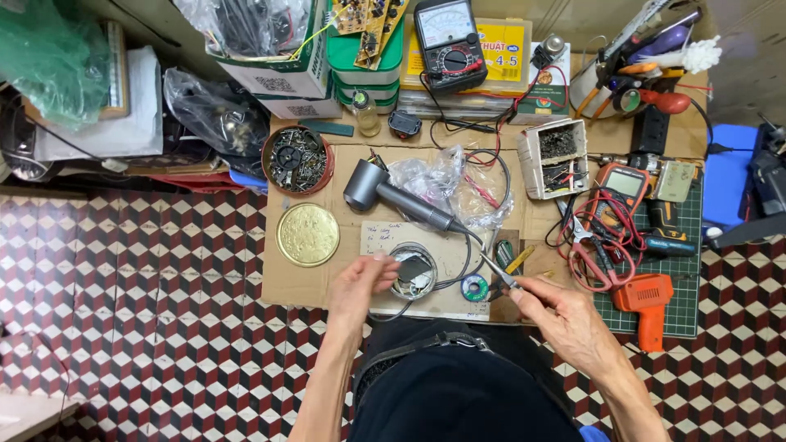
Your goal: Repairing a hair dryer by stripping wires and inspecting internal components.
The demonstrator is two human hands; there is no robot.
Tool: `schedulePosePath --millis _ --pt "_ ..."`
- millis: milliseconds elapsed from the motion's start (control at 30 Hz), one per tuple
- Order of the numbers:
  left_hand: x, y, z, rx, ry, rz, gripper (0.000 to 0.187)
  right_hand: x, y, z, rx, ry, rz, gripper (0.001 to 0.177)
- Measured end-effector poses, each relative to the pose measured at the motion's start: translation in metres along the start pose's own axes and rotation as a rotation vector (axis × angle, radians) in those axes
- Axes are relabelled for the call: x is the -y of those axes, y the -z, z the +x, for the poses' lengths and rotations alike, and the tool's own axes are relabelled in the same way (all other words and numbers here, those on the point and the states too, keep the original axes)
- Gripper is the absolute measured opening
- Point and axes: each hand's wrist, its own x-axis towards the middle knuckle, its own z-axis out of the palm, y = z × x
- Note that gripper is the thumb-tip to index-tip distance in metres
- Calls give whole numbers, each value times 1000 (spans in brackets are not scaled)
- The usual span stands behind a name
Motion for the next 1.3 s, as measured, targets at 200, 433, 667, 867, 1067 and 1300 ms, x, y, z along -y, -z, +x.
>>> schedulePosePath --millis 200,433,667,867,1067,1300 --pt "-39 -47 -19 514 -101 310 40 20 -34 -12 -93 250 -152 36" --pt "-18 -47 -5 624 -68 403 35 33 -53 -30 -205 288 -258 30" --pt "1 -35 -13 604 99 330 29 21 -62 -35 -135 212 -334 27" --pt "15 -19 -19 594 1 328 30 27 -63 -35 -40 191 -346 33" --pt "9 -6 -19 564 62 272 33 24 -64 -33 1 201 -340 34" --pt "24 34 -2 197 -69 167 36 19 -66 -30 31 42 -213 39"
